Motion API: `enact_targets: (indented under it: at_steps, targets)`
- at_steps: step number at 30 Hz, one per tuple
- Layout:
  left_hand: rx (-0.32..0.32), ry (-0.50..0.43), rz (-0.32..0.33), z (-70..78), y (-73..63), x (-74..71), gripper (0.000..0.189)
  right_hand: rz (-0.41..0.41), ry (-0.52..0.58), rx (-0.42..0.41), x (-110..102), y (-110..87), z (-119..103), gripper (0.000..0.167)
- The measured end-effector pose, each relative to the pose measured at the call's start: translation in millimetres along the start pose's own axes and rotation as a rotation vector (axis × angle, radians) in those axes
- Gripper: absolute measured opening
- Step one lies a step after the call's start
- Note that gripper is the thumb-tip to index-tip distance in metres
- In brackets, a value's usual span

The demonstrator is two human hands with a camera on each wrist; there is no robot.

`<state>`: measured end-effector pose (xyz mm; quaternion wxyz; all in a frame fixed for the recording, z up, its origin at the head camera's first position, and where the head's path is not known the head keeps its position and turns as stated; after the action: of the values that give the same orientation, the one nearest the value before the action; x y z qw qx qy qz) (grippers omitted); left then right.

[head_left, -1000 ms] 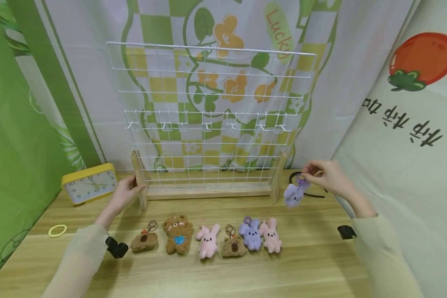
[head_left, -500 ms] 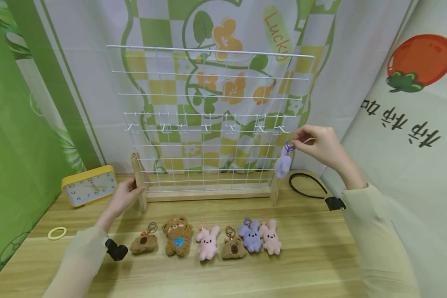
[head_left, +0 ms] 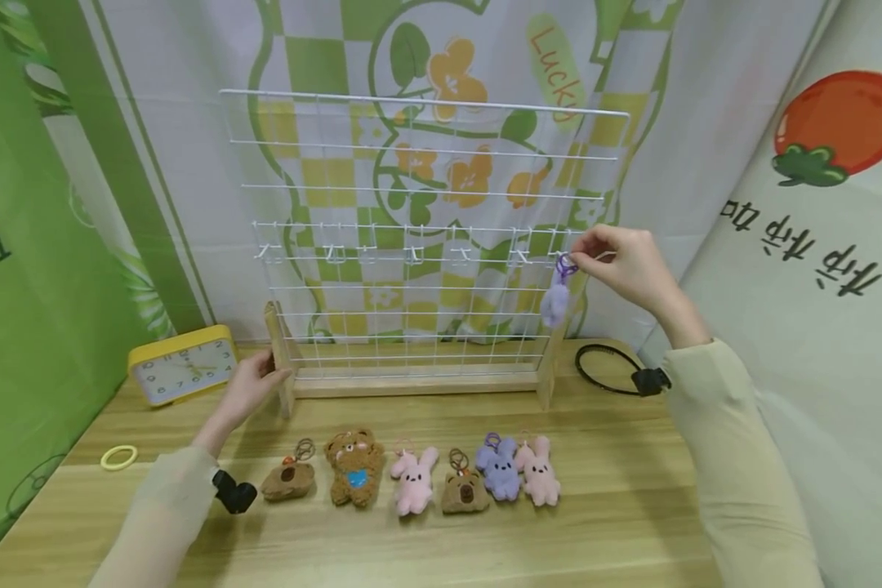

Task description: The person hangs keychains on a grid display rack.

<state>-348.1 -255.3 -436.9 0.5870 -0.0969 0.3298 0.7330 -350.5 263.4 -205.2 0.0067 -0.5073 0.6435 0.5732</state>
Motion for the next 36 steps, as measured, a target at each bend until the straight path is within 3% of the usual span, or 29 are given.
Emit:
enact_targets:
  at_steps: [20,36]
  targets:
    - [-0.011,0.001,-0.006,2.3,0.6,3.1,0.044,-0.005,-0.021,0.066,12,-0.2,14,0.01]
    - [-0.005,0.018,0.005,2.0,-0.4,-0.5,0.043,0.022,-0.015,0.04,9,-12.0,14,0.009]
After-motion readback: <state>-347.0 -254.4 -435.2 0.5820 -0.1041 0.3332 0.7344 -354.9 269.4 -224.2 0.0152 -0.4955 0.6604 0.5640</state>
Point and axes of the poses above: each hand's wrist, its own y-axis towards the middle knuckle, its own x-axis out of the palm, z = x × y, the point moved 4 cm from there along y, towards the middle knuckle, and after that the axes turned 14 degrees about z, right-handed, at the moved point
